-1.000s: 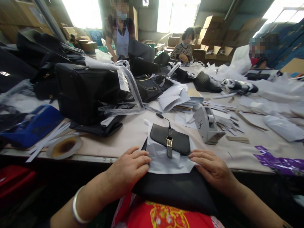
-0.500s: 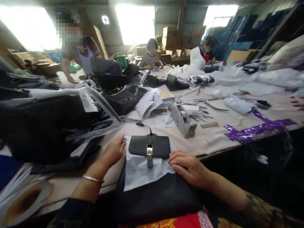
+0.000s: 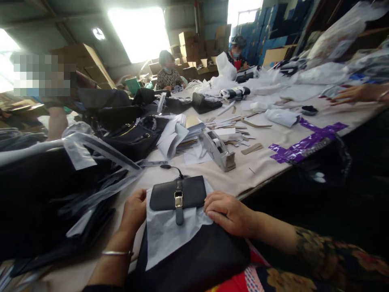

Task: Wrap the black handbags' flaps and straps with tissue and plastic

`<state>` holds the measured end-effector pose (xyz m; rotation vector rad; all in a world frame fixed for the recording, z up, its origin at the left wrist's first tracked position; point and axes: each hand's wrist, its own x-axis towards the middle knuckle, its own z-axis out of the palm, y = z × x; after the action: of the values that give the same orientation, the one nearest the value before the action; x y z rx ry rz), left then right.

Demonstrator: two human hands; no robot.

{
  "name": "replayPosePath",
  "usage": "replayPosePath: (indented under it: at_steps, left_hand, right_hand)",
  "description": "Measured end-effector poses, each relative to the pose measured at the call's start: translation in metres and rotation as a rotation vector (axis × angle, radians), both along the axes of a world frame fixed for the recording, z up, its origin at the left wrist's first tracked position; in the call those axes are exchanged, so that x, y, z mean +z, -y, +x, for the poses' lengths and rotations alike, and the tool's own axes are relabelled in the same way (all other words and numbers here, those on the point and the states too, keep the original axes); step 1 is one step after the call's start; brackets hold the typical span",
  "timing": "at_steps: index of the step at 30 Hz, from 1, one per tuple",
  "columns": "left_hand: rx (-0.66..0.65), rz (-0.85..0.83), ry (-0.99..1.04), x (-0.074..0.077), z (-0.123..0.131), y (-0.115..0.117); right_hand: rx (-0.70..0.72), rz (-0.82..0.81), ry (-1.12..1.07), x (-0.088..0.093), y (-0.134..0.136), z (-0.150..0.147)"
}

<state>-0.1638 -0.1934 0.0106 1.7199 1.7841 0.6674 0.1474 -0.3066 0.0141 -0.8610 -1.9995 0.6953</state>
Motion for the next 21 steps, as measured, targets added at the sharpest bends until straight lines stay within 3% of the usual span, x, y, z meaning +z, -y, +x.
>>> replayPosePath:
  at_steps: [11,16,18,21]
  left_hand:
    - [-0.129,-0.049,0.046,-0.002,-0.001,-0.005]
    - [-0.176,-0.058,0.13,-0.011,-0.003,-0.004]
    - [-0.184,-0.043,0.126,-0.015,-0.003,-0.004]
    - [-0.159,-0.038,0.138,-0.018,-0.003,-0.003]
  right_hand:
    - [-0.016,-0.029,-0.04,-0.002,0.001,0.002]
    - [-0.069,-0.097,-0.043,-0.002,-0.002,0.006]
    - [-0.161,-0.135,-0.074,-0.007,-0.011,0.015]
    - [-0.445,-0.294,-0.131,-0.02,-0.038,0.033]
